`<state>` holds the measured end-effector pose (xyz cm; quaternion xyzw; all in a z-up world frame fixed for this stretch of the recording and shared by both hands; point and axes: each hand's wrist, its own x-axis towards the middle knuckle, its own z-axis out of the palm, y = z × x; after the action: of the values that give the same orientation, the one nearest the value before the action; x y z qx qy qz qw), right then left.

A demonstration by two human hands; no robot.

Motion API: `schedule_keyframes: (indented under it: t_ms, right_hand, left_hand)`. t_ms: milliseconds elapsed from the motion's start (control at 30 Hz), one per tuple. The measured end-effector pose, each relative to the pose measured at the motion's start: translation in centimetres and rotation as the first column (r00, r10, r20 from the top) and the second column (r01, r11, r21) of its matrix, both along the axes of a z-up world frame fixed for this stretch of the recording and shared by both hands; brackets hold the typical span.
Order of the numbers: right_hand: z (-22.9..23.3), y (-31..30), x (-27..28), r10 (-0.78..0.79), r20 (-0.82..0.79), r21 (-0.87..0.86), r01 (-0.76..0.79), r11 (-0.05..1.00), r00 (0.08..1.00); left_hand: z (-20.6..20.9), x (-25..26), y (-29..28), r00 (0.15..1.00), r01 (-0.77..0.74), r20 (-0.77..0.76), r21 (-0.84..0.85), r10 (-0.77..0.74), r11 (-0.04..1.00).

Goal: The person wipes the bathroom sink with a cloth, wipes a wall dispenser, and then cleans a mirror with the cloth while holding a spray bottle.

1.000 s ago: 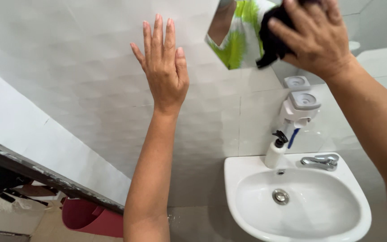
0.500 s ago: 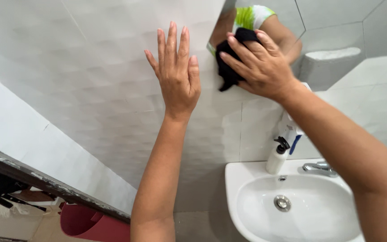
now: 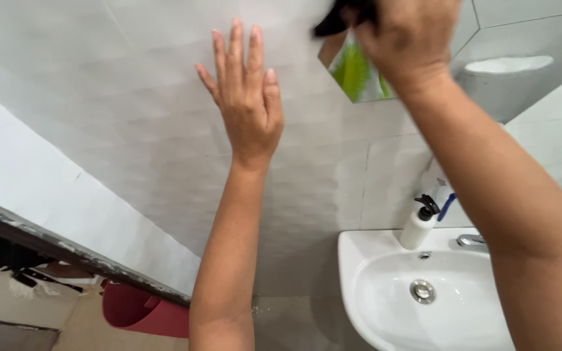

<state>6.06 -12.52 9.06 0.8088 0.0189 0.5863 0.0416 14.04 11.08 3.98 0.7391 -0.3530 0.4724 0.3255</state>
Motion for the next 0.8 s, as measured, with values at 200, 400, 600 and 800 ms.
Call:
schedule_keyframes:
  t_ms: [200, 400, 600, 800]
  right_hand:
    - [-3.4, 0.5, -2.1, 0.042, 0.068, -0.402, -0.011, 0.915, 0.997]
    - [-7.1, -7.3, -6.7, -0.053, -0.063, -0.481, 0.016, 0.877, 0.997]
    - [-7.3, -16.8, -12.1, -0.147, -0.024, -0.301, 0.133, 0.944, 0.989]
    - [-2.1, -18.5, -9.9, -0.129, 0.184, 0.095, 0.113, 0.989, 0.975]
  left_hand:
    - [0.0, -1.0, -2.4, 0.999, 0.044, -0.008, -0.089, -0.045, 0.995]
    - [0.1, -4.1, -6.7, 0.995, 0.095, 0.004, -0.050, -0.095, 0.994]
    - [0.6, -5.2, -9.2, 0.997, 0.045, 0.066, -0.008, -0.044, 0.999]
    - [1.8, -6.6, -12.0, 0.994, 0.008, 0.105, 0.032, -0.011, 0.999]
